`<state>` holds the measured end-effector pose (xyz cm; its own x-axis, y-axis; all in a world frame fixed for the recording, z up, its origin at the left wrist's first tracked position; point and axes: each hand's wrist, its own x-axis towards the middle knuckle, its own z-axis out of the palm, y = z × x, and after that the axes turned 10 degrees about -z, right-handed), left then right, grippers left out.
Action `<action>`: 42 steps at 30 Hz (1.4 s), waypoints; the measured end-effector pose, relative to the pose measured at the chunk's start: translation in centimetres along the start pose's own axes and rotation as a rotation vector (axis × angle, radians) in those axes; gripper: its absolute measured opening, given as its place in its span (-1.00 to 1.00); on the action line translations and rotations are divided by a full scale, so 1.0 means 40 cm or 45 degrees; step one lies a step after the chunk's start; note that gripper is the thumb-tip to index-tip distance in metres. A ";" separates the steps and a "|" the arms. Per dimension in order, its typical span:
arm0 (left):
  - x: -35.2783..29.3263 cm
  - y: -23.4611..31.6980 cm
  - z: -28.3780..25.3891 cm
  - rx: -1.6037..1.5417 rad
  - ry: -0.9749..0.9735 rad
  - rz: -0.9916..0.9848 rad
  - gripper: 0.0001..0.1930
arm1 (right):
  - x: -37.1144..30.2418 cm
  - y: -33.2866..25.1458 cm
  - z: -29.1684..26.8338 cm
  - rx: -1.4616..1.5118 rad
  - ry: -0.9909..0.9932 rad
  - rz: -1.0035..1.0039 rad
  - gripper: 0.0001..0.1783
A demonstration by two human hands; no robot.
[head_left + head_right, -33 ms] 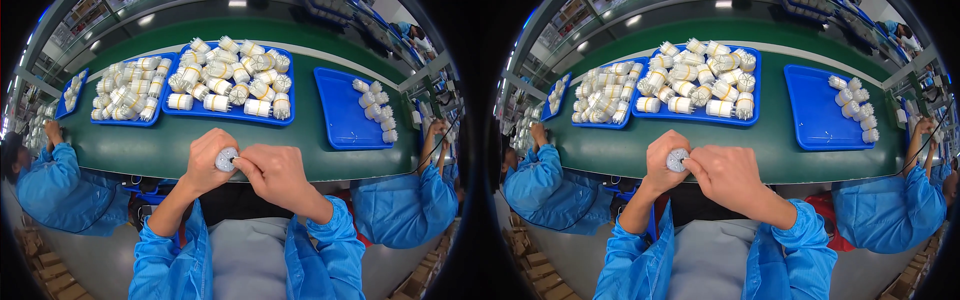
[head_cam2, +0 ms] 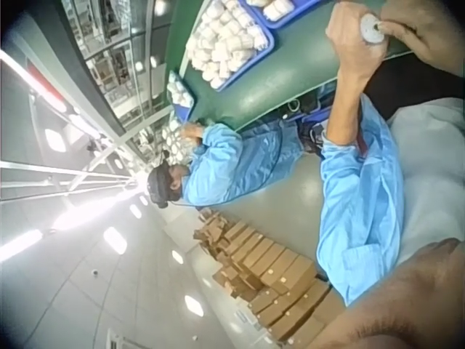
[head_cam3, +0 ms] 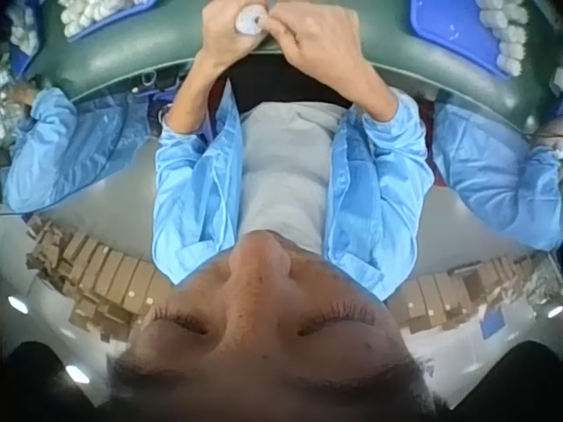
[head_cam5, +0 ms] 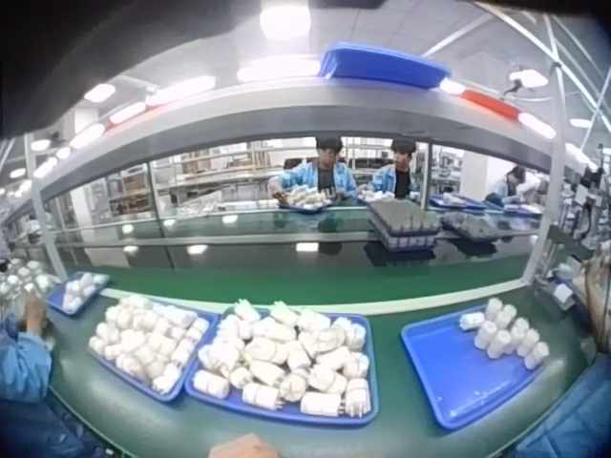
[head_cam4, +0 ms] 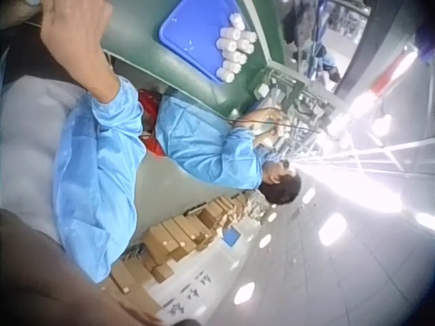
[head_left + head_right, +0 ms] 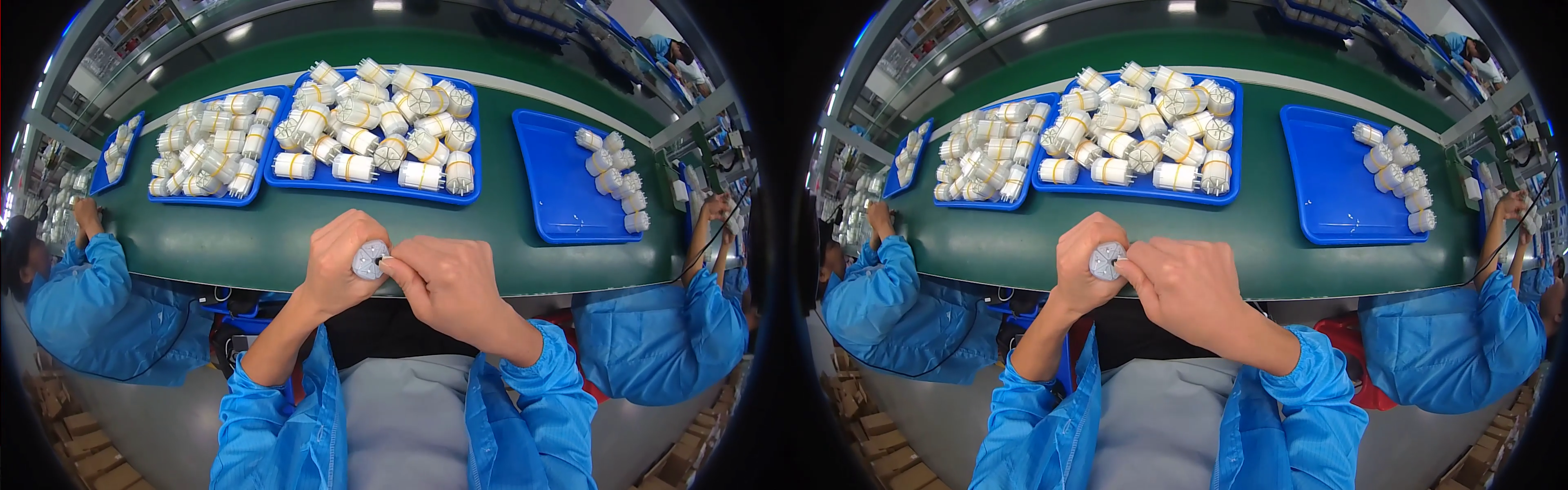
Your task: The person assembles small plastic cylindrical components by hand, using a small assembly tool to adjust their internal parts before placing them into blue trays.
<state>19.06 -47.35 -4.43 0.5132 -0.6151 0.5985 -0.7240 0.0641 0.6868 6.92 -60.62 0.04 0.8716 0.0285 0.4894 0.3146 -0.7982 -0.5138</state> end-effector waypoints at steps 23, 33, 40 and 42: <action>0.023 0.000 -0.015 -0.444 -0.022 -0.296 -0.62 | -0.128 0.104 0.022 1.399 0.425 0.744 -0.54; 0.241 -0.074 0.008 0.356 0.018 -0.274 -0.53 | -0.185 0.150 0.045 1.611 0.532 0.601 -0.57; 0.287 -0.166 0.023 1.066 -0.109 0.032 -0.54 | -0.226 0.170 -0.049 1.438 0.628 0.628 -0.70; 0.269 -0.141 0.013 0.996 -0.011 0.068 -0.55 | -0.239 0.211 -0.124 1.016 0.752 0.614 -0.81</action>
<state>28.44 -54.73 -2.07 0.4670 -0.6331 0.6173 -0.8637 -0.4763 0.1649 -0.62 -70.63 -5.48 0.7184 -0.6428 0.2658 0.3276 -0.0243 -0.9445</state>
